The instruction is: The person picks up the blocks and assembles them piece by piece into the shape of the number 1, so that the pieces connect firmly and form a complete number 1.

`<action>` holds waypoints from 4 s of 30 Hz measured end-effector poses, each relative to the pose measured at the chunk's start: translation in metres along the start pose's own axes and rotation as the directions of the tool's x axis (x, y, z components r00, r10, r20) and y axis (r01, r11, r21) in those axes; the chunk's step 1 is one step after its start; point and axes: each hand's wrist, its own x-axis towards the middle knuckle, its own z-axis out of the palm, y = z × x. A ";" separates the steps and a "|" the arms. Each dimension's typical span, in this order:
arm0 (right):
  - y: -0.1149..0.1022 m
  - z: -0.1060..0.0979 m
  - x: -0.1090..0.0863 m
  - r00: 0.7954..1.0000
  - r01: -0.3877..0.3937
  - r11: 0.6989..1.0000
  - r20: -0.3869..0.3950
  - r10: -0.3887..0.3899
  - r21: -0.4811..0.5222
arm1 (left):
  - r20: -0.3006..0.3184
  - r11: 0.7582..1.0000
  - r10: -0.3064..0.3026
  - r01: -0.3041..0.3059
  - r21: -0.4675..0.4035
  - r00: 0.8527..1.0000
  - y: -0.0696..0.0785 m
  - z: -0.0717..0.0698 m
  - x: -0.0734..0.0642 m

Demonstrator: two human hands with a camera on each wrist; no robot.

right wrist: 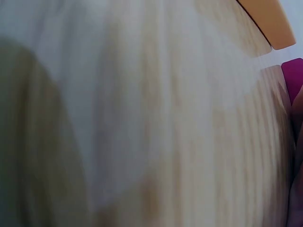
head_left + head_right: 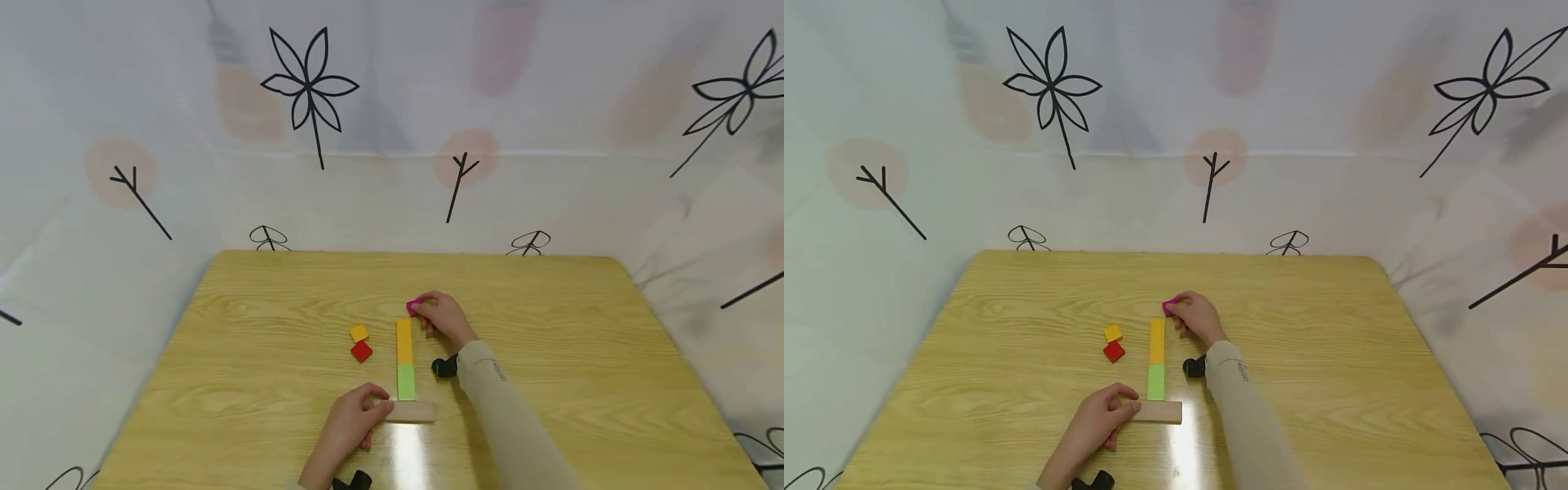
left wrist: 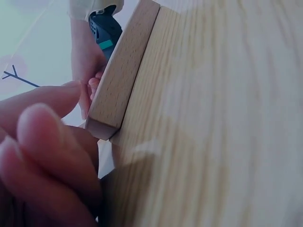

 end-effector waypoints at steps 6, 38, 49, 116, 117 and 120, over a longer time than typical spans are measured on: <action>-0.002 0.003 -0.001 1.000 -0.015 0.999 0.002 0.015 0.030 | 0.015 1.000 0.003 -0.004 0.009 1.000 -0.001 -0.003 -0.001; -0.003 0.004 -0.004 1.000 -0.027 0.998 -0.006 0.027 0.055 | 0.015 1.000 -0.005 0.005 -0.001 1.000 0.000 0.004 0.002; -0.004 0.006 -0.001 0.999 -0.033 0.999 0.030 0.032 0.012 | 0.018 1.000 -0.009 0.009 -0.023 1.000 0.000 0.002 -0.002; -0.003 0.008 -0.006 0.995 0.041 0.999 0.087 -0.040 -0.009 | -0.250 0.981 -0.049 -0.001 -0.194 0.967 0.003 -0.009 -0.001; -0.003 0.008 -0.006 0.996 0.042 0.999 0.084 -0.041 -0.011 | -0.279 0.984 -0.044 -0.006 -0.176 0.959 0.003 -0.010 0.001; -0.002 0.007 -0.007 0.996 0.049 0.999 0.075 -0.049 -0.005 | -0.333 0.993 -0.024 -0.015 -0.113 0.943 0.005 -0.016 0.007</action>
